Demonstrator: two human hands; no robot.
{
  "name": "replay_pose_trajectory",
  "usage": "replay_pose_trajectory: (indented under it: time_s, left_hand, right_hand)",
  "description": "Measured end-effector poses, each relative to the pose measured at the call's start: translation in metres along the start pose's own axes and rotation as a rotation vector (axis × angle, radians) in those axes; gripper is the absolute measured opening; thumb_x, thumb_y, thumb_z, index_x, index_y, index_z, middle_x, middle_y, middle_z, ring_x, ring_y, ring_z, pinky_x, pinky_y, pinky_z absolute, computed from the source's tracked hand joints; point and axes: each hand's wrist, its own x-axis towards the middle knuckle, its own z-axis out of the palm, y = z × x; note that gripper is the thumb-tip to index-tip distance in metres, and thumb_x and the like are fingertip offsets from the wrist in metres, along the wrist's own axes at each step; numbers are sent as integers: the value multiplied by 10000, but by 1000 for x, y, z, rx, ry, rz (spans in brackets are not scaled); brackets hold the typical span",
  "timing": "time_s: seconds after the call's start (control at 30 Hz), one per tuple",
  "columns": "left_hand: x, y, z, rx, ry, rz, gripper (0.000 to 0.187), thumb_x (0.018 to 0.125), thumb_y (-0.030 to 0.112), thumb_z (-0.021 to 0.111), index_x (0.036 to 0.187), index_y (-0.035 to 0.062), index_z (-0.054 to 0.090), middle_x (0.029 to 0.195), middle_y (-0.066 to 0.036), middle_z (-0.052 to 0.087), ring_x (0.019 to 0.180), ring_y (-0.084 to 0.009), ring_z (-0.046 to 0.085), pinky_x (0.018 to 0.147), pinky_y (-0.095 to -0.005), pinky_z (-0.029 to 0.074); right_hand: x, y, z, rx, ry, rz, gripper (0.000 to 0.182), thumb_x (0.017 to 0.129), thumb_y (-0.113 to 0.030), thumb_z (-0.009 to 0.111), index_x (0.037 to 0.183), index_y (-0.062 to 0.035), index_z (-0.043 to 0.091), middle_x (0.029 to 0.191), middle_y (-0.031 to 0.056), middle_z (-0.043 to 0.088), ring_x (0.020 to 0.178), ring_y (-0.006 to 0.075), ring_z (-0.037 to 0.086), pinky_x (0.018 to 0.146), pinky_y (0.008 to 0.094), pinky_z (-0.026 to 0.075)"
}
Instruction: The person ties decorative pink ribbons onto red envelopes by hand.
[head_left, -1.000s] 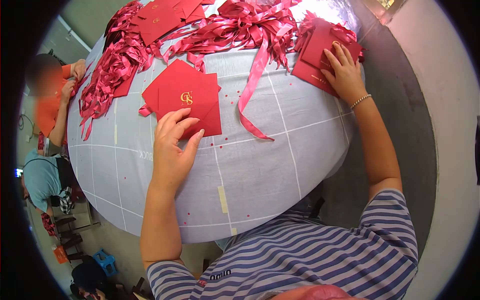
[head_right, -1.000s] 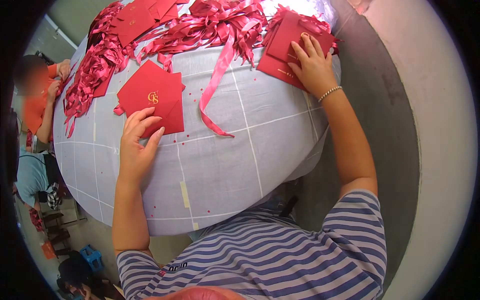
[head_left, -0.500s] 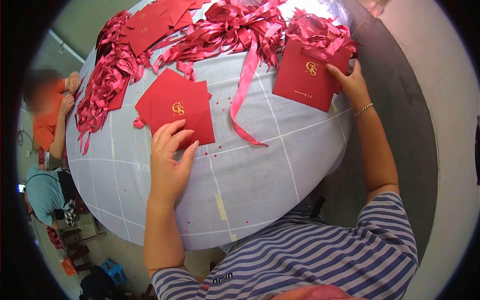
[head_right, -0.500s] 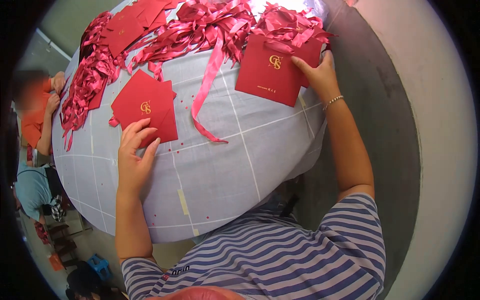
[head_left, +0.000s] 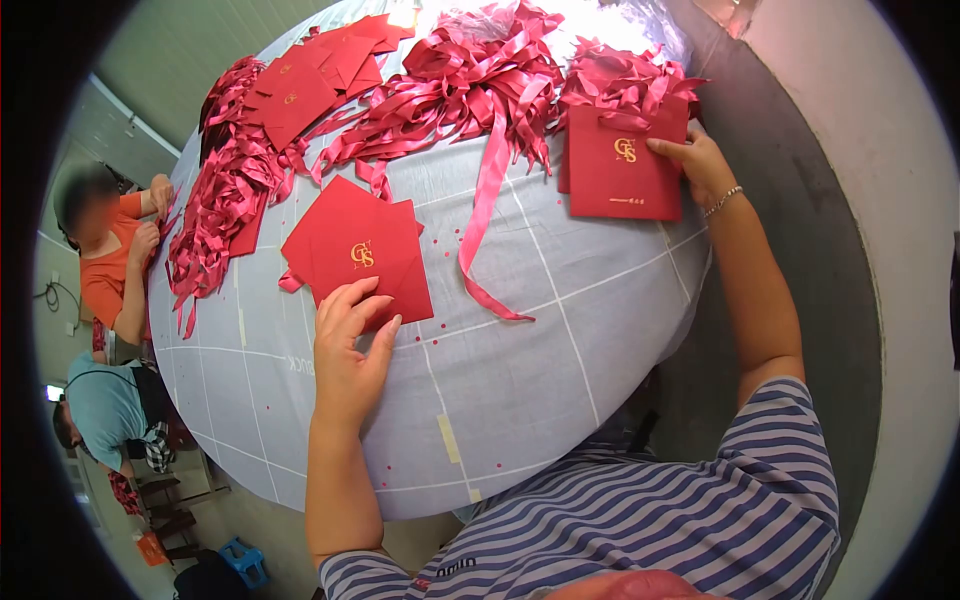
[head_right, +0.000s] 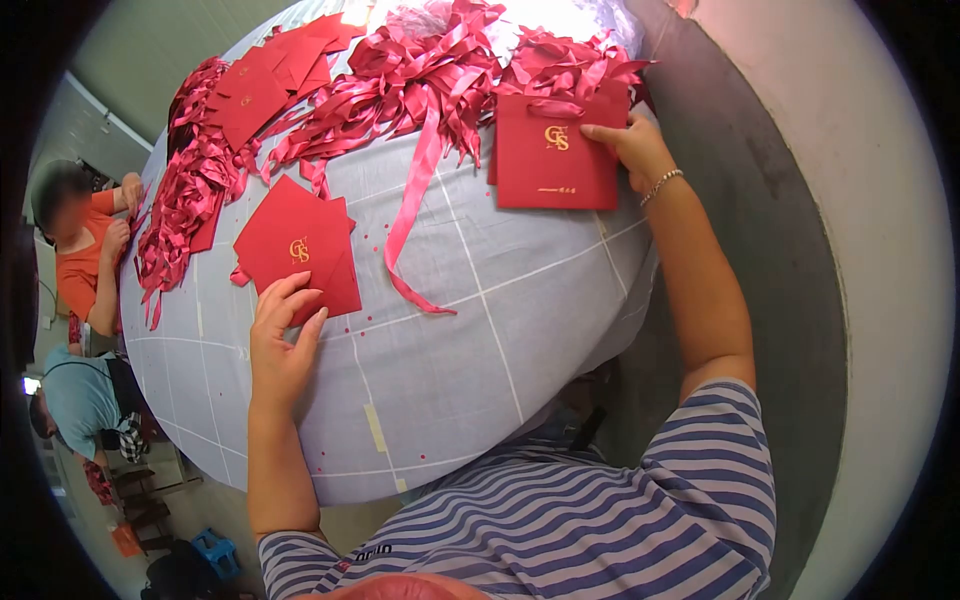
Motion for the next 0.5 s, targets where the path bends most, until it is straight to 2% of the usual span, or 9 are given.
replay_pose_trajectory:
  time_s: [0.03,0.13,0.27,0.43,0.5]
  left_hand:
    - [0,0,0,-2,-2,-2,220,821,58,740,1031,2,700,1237,-120,650,1203,-313,548,1022,-410,432]
    - [0,-1,1,-5,-1,-5,219,822,59,740,1030,2,700,1236,-120,652,1198,-315,549,1023,-412,429]
    - [1,-2,0,-5,-1,2,219,821,60,743,1028,1,698,1234,-118,653,1186,-316,551,1021,-411,429]
    - [2,-4,0,-2,-6,-1,217,816,53,744,1020,2,693,1228,-116,653,1173,-316,553,1022,-417,422]
    - [3,-5,0,-3,-9,-2,215,814,50,744,1018,2,691,1225,-116,652,1169,-316,554,1023,-418,418]
  right_hand:
    - [10,2,-4,0,-3,1,463,768,-101,856,1146,39,629,1023,137,722,918,240,714,799,359,595]
    - [37,-7,-7,126,-22,131,297,846,-61,773,1092,37,640,1002,151,724,823,262,728,740,409,610]
    - [87,-11,-8,126,26,155,245,858,-64,763,1061,31,663,979,161,732,802,277,732,734,413,610]
    - [149,-11,-9,131,46,220,272,840,-73,786,1060,40,676,979,165,732,794,280,731,741,414,605]
    - [167,-12,-6,40,156,130,342,808,-94,823,1069,69,673,971,160,731,777,272,727,743,411,601]
